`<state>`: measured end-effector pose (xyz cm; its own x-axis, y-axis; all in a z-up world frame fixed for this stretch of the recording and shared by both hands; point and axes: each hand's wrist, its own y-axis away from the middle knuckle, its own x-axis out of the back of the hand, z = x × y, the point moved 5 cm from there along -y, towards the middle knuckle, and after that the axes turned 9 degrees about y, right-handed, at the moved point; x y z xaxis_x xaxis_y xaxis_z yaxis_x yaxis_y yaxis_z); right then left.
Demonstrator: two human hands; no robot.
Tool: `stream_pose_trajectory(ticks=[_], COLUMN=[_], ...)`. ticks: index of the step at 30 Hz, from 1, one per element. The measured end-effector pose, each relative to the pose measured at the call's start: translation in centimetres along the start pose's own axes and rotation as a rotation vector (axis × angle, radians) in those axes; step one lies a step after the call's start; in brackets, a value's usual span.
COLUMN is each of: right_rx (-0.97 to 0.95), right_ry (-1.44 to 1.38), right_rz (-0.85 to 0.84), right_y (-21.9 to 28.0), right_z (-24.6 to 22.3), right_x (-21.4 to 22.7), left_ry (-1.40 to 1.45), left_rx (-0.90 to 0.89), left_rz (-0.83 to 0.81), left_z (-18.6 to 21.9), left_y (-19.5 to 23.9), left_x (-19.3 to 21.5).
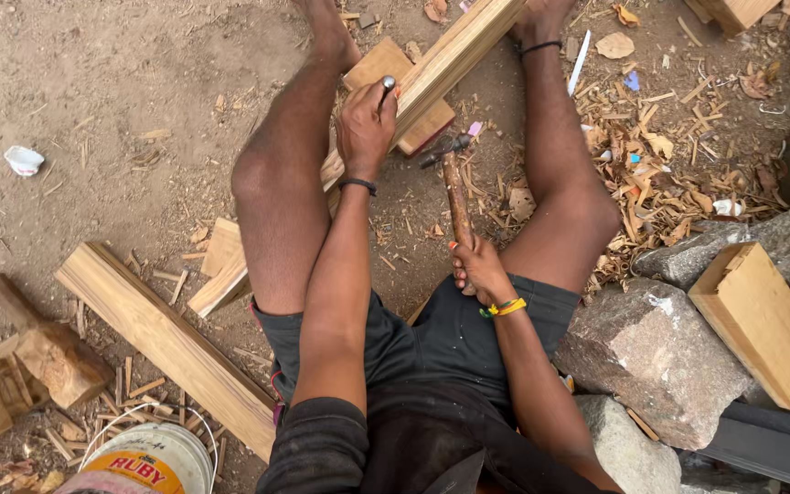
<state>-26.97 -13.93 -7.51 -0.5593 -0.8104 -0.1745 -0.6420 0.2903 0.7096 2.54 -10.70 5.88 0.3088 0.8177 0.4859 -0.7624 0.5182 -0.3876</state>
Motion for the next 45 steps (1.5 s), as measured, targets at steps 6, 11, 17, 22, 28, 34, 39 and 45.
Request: stream_pose_trajectory(ticks=[6, 11, 17, 22, 28, 34, 39, 45], right_rx=[0.027, 0.081, 0.011, 0.026, 0.017, 0.04, -0.018, -0.068], right_ry=[0.098, 0.245, 0.391, 0.51, 0.663, 0.584, 0.475, 0.173], right_rz=[0.015, -0.006, -0.036, -0.111, -0.053, -0.078, -0.085, 0.008], right_y=[-0.4, -1.0, -1.9, -2.7, -2.1, -0.7, -0.9, -1.6], right_z=[0.4, 0.5, 1.2, 1.1, 0.2, 0.6, 1.8, 2.4], right_x=[-0.5, -0.6, -1.5, -3.1, -3.9, -3.9, -1.1, 1.9], left_ry=[-0.021, 0.022, 0.181, 0.307, 0.193, 0.095, 0.096, 0.04], left_rx=[-0.005, 0.027, 0.012, 0.145, 0.091, 0.127, 0.088, 0.105], left_rz=[0.039, 0.0, -0.003, -0.01, 0.019, -0.073, -0.04, -0.029], left_z=[-0.8, -1.4, -2.9, -4.3, -5.3, -5.2, -4.4, -3.9], left_y=[0.1, -0.3, -1.3, -1.4, -1.2, -0.2, -0.5, -0.8], left_x=[0.5, 0.7, 2.2, 2.3, 0.8, -1.2, 0.0, 0.4])
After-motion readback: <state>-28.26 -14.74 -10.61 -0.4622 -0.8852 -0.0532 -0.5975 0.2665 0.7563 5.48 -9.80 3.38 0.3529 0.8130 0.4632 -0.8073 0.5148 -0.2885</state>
